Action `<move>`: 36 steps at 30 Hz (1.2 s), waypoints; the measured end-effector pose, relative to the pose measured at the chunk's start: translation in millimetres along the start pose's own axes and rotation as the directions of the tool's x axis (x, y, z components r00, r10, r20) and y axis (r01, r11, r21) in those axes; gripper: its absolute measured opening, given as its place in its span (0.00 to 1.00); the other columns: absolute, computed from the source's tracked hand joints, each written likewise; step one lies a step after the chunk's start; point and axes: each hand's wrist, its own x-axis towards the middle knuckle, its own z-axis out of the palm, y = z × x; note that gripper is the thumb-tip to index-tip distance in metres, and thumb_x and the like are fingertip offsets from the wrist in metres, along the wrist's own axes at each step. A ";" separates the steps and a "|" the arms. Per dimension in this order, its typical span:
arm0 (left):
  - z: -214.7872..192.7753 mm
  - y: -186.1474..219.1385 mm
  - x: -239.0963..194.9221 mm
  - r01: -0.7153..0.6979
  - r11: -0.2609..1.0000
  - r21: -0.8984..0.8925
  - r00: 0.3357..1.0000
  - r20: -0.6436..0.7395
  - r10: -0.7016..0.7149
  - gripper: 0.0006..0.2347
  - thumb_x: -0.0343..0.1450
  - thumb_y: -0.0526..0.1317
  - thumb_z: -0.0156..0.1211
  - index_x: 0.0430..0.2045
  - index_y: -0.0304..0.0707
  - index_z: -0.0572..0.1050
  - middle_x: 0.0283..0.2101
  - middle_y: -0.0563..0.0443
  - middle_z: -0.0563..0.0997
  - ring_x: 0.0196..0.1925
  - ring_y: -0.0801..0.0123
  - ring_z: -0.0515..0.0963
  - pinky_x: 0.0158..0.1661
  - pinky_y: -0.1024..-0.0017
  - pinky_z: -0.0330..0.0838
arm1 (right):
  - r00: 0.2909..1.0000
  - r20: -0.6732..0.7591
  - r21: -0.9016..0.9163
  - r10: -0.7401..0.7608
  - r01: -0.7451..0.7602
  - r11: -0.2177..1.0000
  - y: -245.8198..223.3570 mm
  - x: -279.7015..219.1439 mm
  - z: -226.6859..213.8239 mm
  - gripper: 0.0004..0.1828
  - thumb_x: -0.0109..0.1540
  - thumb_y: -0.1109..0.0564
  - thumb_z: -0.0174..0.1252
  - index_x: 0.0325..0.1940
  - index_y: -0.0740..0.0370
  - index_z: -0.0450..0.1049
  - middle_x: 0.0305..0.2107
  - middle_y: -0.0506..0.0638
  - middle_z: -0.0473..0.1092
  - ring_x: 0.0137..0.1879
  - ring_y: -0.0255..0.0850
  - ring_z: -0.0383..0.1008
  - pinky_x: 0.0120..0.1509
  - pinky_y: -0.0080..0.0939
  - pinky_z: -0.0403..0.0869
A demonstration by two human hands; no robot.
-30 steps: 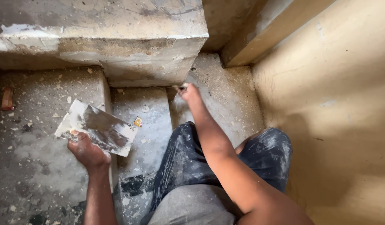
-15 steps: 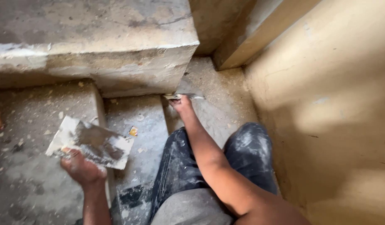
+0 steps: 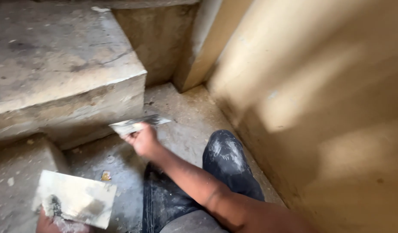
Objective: The recorder is applying putty or plaster to a wall or concrete surface using metal scrapers.
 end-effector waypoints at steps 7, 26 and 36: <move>3.7 -36.4 -2.1 0.232 0.972 -0.028 0.959 0.175 -0.224 0.16 0.82 0.45 0.53 0.57 0.30 0.66 0.53 0.44 0.74 0.53 0.63 0.75 0.54 0.64 0.76 | 0.722 0.504 -0.691 -0.474 0.666 0.281 32.3 -117.6 10.1 0.11 0.71 0.56 0.52 0.58 0.58 0.67 0.55 0.59 0.71 0.61 0.51 0.74 0.66 0.52 0.75; 188.3 -151.7 -45.0 0.746 0.665 0.042 0.547 0.530 -0.648 0.18 0.80 0.48 0.50 0.57 0.32 0.69 0.52 0.41 0.77 0.54 0.58 0.77 0.54 0.59 0.76 | 0.682 0.654 -0.450 0.326 0.698 -0.557 -72.1 -170.9 -10.9 0.35 0.67 0.66 0.41 0.75 0.34 0.60 0.66 0.47 0.69 0.66 0.43 0.73 0.68 0.41 0.75; 123.8 -65.0 -22.2 0.645 0.741 -0.188 0.744 0.376 -0.552 0.20 0.78 0.50 0.48 0.57 0.32 0.71 0.52 0.40 0.78 0.54 0.56 0.78 0.54 0.57 0.76 | 0.683 0.654 -0.749 0.324 0.525 0.405 -90.4 -87.4 -84.8 0.25 0.67 0.44 0.59 0.66 0.56 0.71 0.57 0.53 0.71 0.60 0.45 0.72 0.68 0.55 0.73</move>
